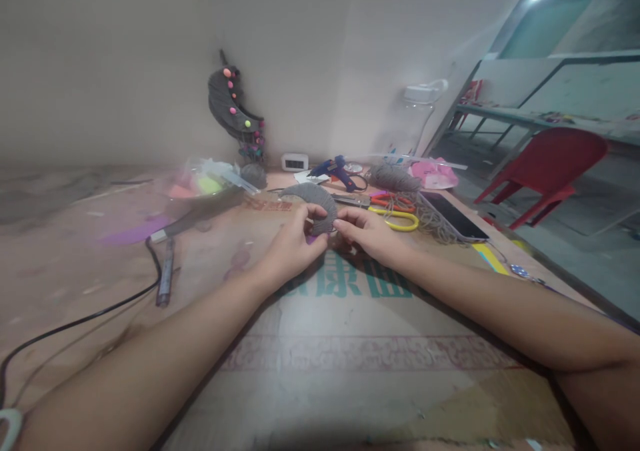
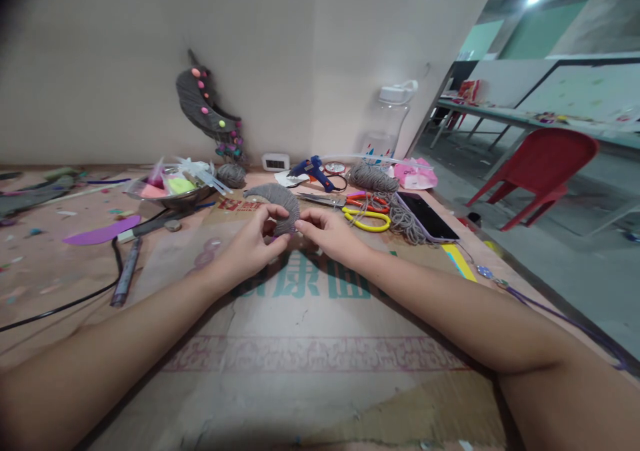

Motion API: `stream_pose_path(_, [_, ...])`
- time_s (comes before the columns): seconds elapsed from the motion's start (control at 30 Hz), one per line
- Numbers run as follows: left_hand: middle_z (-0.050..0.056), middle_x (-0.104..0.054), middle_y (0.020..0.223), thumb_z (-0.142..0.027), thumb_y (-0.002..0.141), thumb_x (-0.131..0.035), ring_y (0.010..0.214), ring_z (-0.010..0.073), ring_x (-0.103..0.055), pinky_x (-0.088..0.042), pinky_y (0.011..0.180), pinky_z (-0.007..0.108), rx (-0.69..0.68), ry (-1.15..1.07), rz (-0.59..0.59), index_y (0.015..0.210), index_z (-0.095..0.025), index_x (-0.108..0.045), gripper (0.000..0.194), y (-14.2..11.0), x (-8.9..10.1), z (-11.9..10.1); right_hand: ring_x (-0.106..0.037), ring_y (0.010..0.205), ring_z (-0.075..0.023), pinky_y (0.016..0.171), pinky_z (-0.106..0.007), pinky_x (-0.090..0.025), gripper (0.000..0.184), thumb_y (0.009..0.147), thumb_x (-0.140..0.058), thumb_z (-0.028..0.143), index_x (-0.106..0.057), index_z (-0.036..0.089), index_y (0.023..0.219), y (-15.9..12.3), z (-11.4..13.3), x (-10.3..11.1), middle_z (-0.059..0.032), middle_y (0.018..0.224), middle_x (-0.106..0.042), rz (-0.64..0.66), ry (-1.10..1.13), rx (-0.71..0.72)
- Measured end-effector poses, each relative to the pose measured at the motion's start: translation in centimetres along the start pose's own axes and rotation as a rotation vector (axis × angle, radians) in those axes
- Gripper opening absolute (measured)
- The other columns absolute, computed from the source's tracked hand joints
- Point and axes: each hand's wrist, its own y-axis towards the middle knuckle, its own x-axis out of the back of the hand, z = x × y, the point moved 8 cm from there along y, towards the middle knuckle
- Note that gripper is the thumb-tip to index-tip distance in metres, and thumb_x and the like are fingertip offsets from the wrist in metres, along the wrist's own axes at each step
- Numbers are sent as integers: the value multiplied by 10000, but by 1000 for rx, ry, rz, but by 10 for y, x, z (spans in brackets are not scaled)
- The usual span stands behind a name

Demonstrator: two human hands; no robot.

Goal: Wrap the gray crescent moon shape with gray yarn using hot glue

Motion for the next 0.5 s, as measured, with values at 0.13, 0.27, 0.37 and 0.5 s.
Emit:
stream_pose_path(0.13, [55, -570, 1042, -174, 786, -602, 866, 158, -560, -454, 778, 313, -18, 3, -3, 1071, -185, -473, 314, 0, 0, 0, -445, 479, -83, 453, -210, -343, 264, 830, -625, 439, -562, 183, 838, -1, -2, -2, 68, 577, -495, 15, 0, -10])
stream_pose_path(0.27, [63, -568, 1075, -177, 797, -583, 877, 161, -562, -452, 776, 314, -17, -1, -7, 1063, -193, -478, 287, 0, 1, 1, -448, 476, -79, 438, -204, -332, 274, 828, -625, 449, -569, 182, 856, -1, -2, -3, 65, 585, -505, 23, 3, -2])
stream_pose_path(0.37, [71, -562, 1081, -189, 807, -573, 881, 163, -561, -452, 779, 318, -14, 0, -7, 1065, -189, -473, 277, 0, 1, 1, -451, 479, -76, 436, -201, -334, 268, 834, -622, 441, -572, 179, 857, 0, -1, -3, 64, 592, -507, 24, -8, 0])
stream_pose_path(0.5, [63, -561, 1062, -197, 782, -610, 884, 164, -566, -453, 790, 320, -19, 2, -1, 1074, -191, -462, 327, 0, 0, 0, -454, 490, -76, 442, -202, -342, 268, 835, -624, 438, -571, 176, 854, 0, -2, -3, 55, 610, -531, 30, -3, 4])
